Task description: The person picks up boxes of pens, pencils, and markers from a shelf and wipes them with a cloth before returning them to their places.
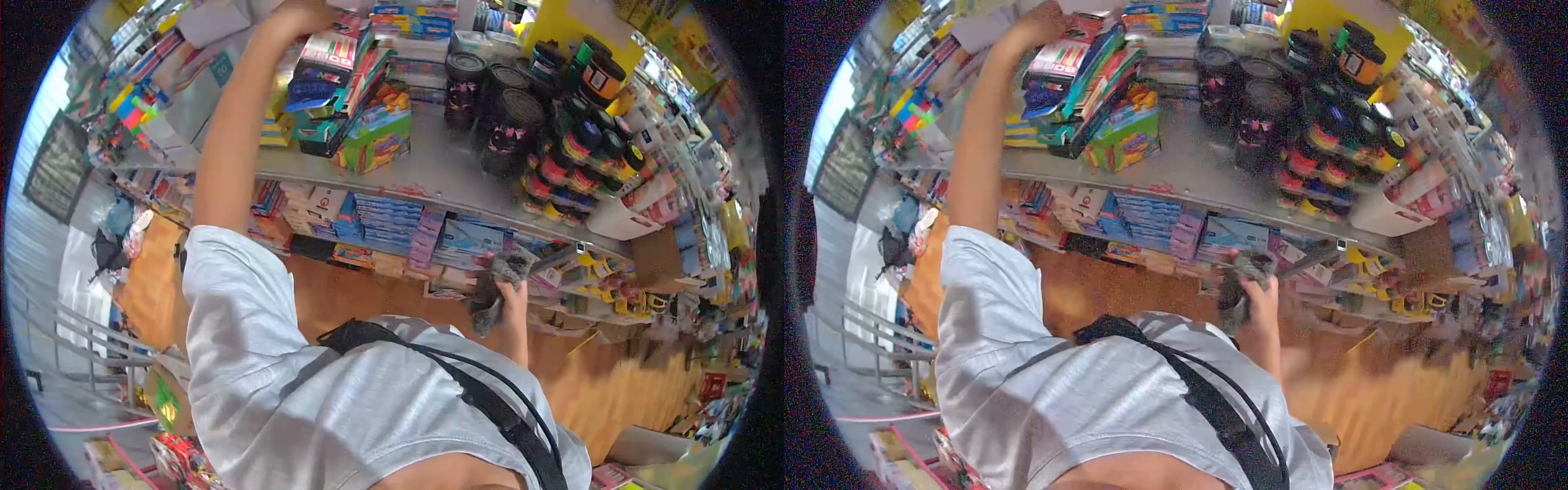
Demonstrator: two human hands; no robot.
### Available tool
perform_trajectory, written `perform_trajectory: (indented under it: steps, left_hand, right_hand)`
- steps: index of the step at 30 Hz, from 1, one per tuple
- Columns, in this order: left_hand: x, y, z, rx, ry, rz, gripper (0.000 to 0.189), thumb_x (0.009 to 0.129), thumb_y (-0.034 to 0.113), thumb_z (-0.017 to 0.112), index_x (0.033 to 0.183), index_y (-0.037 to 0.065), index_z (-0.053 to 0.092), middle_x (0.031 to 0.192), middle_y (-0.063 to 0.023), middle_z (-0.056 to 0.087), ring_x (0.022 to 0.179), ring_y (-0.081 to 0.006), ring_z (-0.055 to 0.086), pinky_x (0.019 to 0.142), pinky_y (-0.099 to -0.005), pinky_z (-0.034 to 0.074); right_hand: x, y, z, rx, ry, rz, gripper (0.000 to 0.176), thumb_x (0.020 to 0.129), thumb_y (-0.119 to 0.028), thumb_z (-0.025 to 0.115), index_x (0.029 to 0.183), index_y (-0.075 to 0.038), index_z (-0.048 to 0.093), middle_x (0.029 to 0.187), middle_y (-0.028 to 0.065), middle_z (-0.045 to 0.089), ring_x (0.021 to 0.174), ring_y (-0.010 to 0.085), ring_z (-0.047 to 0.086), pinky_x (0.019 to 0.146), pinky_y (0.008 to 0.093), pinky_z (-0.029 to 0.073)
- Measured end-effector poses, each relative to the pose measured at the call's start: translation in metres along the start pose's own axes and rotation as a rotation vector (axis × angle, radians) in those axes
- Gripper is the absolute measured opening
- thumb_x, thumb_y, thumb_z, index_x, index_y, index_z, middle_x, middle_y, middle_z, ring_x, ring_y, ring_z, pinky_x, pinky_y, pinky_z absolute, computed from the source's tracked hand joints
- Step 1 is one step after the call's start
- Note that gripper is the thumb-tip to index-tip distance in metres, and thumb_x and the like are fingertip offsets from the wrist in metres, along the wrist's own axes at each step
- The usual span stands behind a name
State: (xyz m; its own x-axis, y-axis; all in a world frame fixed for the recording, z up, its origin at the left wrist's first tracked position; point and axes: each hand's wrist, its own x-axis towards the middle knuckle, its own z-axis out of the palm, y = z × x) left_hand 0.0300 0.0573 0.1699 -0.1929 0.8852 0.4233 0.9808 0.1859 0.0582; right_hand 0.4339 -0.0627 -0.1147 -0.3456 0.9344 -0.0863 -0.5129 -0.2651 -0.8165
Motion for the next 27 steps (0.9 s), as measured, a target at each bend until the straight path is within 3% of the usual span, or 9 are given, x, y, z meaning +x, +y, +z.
perform_trajectory:
  steps: [5, 11, 16, 18, 20, 22, 23, 25, 27]
  left_hand:
    - [-0.004, -0.01, 0.004, 0.03, -0.049, 0.046, 0.026, 0.077, 0.024, 0.059, 0.089, 0.003, 0.052, 0.079, -0.0063, 0.053, 0.071, -0.0148, 0.051, 0.062, -0.0264, 0.04]
    - [-0.03, 0.001, -0.028, 0.058, 0.077, 0.175, 0.028, 0.075, 0.024, 0.06, 0.091, 0.003, 0.053, 0.083, -0.0082, 0.054, 0.076, -0.0175, 0.053, 0.066, -0.0283, 0.042]
    - [-0.152, 0.113, -0.071, 0.018, 0.52, 0.481, 0.03, 0.074, 0.024, 0.061, 0.092, 0.002, 0.054, 0.086, -0.0098, 0.055, 0.079, -0.0198, 0.054, 0.069, -0.0298, 0.043]
    - [-0.203, 0.176, -0.055, -0.162, 0.371, 0.683, 0.031, 0.073, 0.024, 0.062, 0.093, 0.002, 0.055, 0.087, -0.0104, 0.056, 0.081, -0.0207, 0.055, 0.071, -0.0304, 0.044]
    - [-0.233, 0.252, -0.022, -0.504, -0.194, 0.909, 0.032, 0.072, 0.024, 0.062, 0.094, 0.002, 0.055, 0.088, -0.011, 0.056, 0.082, -0.0217, 0.056, 0.072, -0.031, 0.044]
    - [-0.246, 0.334, 0.061, -0.876, -0.836, 0.897, 0.03, 0.073, 0.027, 0.059, 0.086, 0.001, 0.057, 0.085, -0.0152, 0.056, 0.08, -0.0285, 0.055, 0.07, -0.0346, 0.043]
    - [-0.252, 0.373, 0.114, -0.826, -0.994, 0.908, 0.03, 0.076, 0.029, 0.057, 0.086, 0.001, 0.055, 0.085, -0.0155, 0.056, 0.081, -0.0292, 0.055, 0.07, -0.0362, 0.044]
    - [-0.281, 0.427, 0.254, -0.729, -0.852, 0.679, 0.026, 0.07, 0.023, 0.056, 0.079, -0.001, 0.055, 0.077, -0.0199, 0.057, 0.072, -0.035, 0.056, 0.065, -0.042, 0.045]
    - [-0.279, 0.457, 0.325, -0.305, -0.575, 0.679, 0.025, 0.071, 0.023, 0.053, 0.08, 0.0, 0.057, 0.083, -0.0184, 0.057, 0.076, -0.0326, 0.056, 0.067, -0.0406, 0.045]
  right_hand:
    - [-0.004, -0.011, 0.001, 0.007, 0.019, 0.015, 0.045, 0.078, -0.015, 0.052, 0.116, 0.004, 0.042, 0.106, 0.0201, 0.052, 0.089, 0.0313, 0.056, 0.071, 0.0405, 0.05]
    - [-0.007, -0.015, -0.024, -0.073, 0.067, 0.012, 0.038, 0.078, -0.01, 0.049, 0.113, 0.002, 0.046, 0.102, 0.0163, 0.056, 0.083, 0.0254, 0.059, 0.067, 0.0311, 0.05]
    - [-0.017, -0.012, -0.079, 0.067, 0.273, 0.033, 0.036, 0.079, -0.008, 0.046, 0.114, -0.001, 0.045, 0.097, 0.0143, 0.058, 0.079, 0.0232, 0.059, 0.065, 0.0341, 0.051]
    - [-0.027, -0.012, -0.112, 0.129, 0.299, 0.033, 0.035, 0.078, -0.008, 0.047, 0.112, -0.002, 0.045, 0.095, 0.0135, 0.058, 0.079, 0.0234, 0.059, 0.065, 0.0372, 0.052]
    - [-0.046, -0.025, -0.145, 0.061, 0.506, -0.006, 0.019, 0.078, -0.009, 0.052, 0.095, -0.002, 0.052, 0.082, 0.0054, 0.058, 0.068, 0.0142, 0.056, 0.059, 0.026, 0.046]
    - [-0.065, -0.052, -0.158, 0.08, 0.525, -0.048, 0.024, 0.077, -0.008, 0.05, 0.1, 0.001, 0.05, 0.087, 0.0096, 0.058, 0.072, 0.0182, 0.058, 0.06, 0.0309, 0.05]
    - [-0.075, -0.061, -0.173, 0.05, 0.551, -0.095, 0.027, 0.077, -0.007, 0.047, 0.103, 0.003, 0.048, 0.09, 0.0126, 0.058, 0.074, 0.0205, 0.059, 0.059, 0.0354, 0.053]
    - [-0.094, -0.083, -0.198, 0.115, 0.528, -0.039, 0.027, 0.079, -0.008, 0.044, 0.102, 0.005, 0.048, 0.092, 0.015, 0.059, 0.075, 0.0237, 0.059, 0.058, 0.0343, 0.052]
    - [-0.108, -0.098, -0.234, 0.104, 0.547, -0.011, 0.028, 0.08, -0.011, 0.043, 0.102, 0.005, 0.048, 0.094, 0.017, 0.058, 0.079, 0.0271, 0.06, 0.06, 0.035, 0.052]
